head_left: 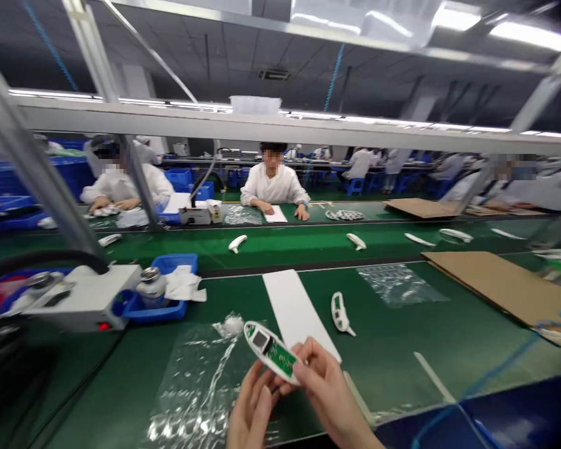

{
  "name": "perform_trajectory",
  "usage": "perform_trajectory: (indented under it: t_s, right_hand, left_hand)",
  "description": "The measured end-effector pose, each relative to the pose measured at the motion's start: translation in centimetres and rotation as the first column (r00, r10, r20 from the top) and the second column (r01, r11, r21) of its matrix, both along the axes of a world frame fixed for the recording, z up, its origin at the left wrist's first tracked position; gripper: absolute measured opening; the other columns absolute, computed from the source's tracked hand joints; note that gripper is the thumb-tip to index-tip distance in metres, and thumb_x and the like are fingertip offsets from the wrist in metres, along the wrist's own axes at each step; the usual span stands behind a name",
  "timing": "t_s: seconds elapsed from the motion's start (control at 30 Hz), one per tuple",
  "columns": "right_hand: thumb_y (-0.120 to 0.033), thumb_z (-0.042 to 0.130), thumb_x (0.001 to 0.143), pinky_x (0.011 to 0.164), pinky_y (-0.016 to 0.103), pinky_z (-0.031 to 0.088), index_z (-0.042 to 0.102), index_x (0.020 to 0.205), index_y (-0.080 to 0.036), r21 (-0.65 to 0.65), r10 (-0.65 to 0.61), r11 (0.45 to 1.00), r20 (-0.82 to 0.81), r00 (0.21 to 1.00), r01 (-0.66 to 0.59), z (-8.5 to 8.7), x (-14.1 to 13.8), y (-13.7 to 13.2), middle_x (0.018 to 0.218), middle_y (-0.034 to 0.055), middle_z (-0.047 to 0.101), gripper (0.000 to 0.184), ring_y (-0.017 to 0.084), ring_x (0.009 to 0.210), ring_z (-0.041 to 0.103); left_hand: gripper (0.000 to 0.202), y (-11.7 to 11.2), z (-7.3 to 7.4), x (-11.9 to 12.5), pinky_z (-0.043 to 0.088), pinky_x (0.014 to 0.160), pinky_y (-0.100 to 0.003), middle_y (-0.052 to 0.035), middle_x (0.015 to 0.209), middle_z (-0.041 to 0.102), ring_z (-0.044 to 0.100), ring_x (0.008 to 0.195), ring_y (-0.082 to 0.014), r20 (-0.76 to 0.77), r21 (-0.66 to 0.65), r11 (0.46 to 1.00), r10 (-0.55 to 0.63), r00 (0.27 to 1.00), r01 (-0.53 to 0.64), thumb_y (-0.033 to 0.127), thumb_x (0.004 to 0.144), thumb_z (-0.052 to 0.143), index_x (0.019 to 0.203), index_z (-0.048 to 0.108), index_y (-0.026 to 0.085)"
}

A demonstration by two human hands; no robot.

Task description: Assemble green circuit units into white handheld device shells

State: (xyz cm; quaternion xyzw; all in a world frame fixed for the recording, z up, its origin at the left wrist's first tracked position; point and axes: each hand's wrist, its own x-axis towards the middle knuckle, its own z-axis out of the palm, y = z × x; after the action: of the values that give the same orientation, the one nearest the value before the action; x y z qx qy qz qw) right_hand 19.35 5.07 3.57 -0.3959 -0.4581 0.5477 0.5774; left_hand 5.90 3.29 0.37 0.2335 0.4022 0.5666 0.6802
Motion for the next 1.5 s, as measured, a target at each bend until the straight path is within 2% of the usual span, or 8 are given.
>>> perform_trajectory:
  t_s: [0.1, 0.23, 0.53, 0.73, 1.0, 1.13, 1.27, 1.5]
  right_hand:
    - [-0.044, 0.065, 0.083, 0.071, 0.036, 0.051, 0.049, 0.072, -0.021, -0.004, 0.204, 0.978, 0.155, 0.966, -0.206, -1.2, -2.9, -2.4, 0.08, 0.0035, 0.057, 0.03, 0.021, 0.078, 0.061]
    - [-0.035, 0.056, 0.091, 0.079, 0.031, 0.043, 0.055, 0.077, -0.021, 0.073, 0.191, 0.964, 0.482, 0.855, -0.256, -0.8, -3.8, -2.0, 0.086, 0.0031, 0.055, 0.019, 0.02, 0.084, 0.055]
    - [-0.019, 0.052, 0.09, 0.079, 0.029, 0.043, 0.053, 0.097, -0.025, 0.102, 0.291, 0.898, 0.592, 0.752, -0.427, 2.2, -6.0, 0.8, 0.096, 0.0018, 0.049, 0.009, 0.017, 0.085, 0.05]
    - [-0.014, 0.043, 0.093, 0.087, 0.036, 0.04, 0.047, 0.108, -0.025, 0.218, 0.118, 0.863, 0.79, 0.601, -0.455, 1.4, -6.8, 0.2, 0.11, 0.0071, 0.046, 0.019, 0.021, 0.101, 0.047]
    - [-0.023, 0.039, 0.098, 0.076, 0.031, 0.041, 0.052, 0.085, -0.021, 0.302, 0.053, 0.875, 0.717, 0.695, -0.378, 0.2, -7.7, 0.4, 0.088, 0.0032, 0.054, 0.018, 0.017, 0.08, 0.052]
    - [-0.034, 0.041, 0.095, 0.059, 0.026, 0.045, 0.051, 0.073, -0.019, 0.222, -0.016, 0.957, 0.685, 0.729, -0.187, -1.1, -7.2, 4.6, 0.068, 0.0011, 0.058, 0.029, 0.016, 0.064, 0.056]
    - [-0.029, 0.033, 0.096, 0.064, 0.032, 0.045, 0.056, 0.083, -0.015, 0.379, -0.33, 0.925, 0.786, 0.523, 0.014, -2.9, -6.7, 10.1, 0.078, 0.0093, 0.065, 0.03, 0.021, 0.071, 0.059]
    - [-0.021, 0.045, 0.091, 0.08, 0.037, 0.041, 0.065, 0.08, -0.021, 0.388, -0.241, 0.861, 0.881, 0.408, -0.328, -3.5, -6.7, 11.0, 0.091, 0.0068, 0.071, 0.023, 0.022, 0.088, 0.06]
  left_hand:
    - [0.06, 0.0, 1.3, -1.7, 0.051, 0.08, -0.031, -0.0088, 0.091, 0.073, 0.067, 0.088, -0.0231, 0.012, -0.033, 0.998, 0.057, 0.998, -0.057, 0.05, 0.065, 0.079, 0.113, 0.063, 0.018]
    - [0.053, -0.7, 1.8, -4.0, 0.046, 0.059, -0.021, 0.0024, 0.067, 0.059, 0.053, 0.06, -0.0103, -0.085, -0.017, 0.995, 0.094, 0.992, -0.096, 0.045, 0.071, 0.076, 0.112, 0.059, 0.016]
    - [0.048, -1.9, 0.6, -5.4, 0.025, 0.04, -0.02, 0.0085, 0.058, 0.041, 0.032, 0.045, -0.0061, -0.278, 0.001, 0.995, -0.094, 0.956, 0.099, 0.056, 0.081, 0.059, 0.107, 0.048, 0.017]
    - [0.071, -2.3, 0.8, -5.8, 0.03, 0.05, -0.023, 0.0089, 0.061, 0.04, 0.034, 0.053, -0.0082, -0.25, -0.006, 0.998, -0.068, 0.966, 0.069, 0.06, 0.078, 0.062, 0.127, 0.033, 0.018]
    - [0.063, -2.6, 0.7, -5.7, 0.027, 0.046, -0.022, 0.0087, 0.059, 0.041, 0.033, 0.049, -0.0076, -0.231, -0.021, 0.997, -0.083, 0.969, 0.08, 0.06, 0.077, 0.062, 0.119, 0.042, 0.018]
    - [0.048, -2.5, 0.9, -6.3, 0.021, 0.044, -0.018, 0.0058, 0.064, 0.047, 0.032, 0.053, -0.0061, -0.125, -0.042, 0.999, 0.012, 0.992, -0.017, 0.057, 0.072, 0.069, 0.096, 0.052, 0.019]
    - [0.039, -2.3, 1.4, -7.1, 0.024, 0.045, -0.017, 0.0034, 0.072, 0.051, 0.039, 0.057, -0.0058, -0.063, -0.065, 0.993, 0.094, 0.994, -0.098, 0.048, 0.071, 0.075, 0.085, 0.054, 0.018]
    - [0.045, -2.8, 2.6, -7.5, 0.023, 0.044, -0.017, 0.0013, 0.075, 0.056, 0.043, 0.054, -0.0052, 0.131, -0.153, 0.988, 0.044, 0.99, -0.023, 0.035, 0.067, 0.08, 0.1, 0.055, 0.018]
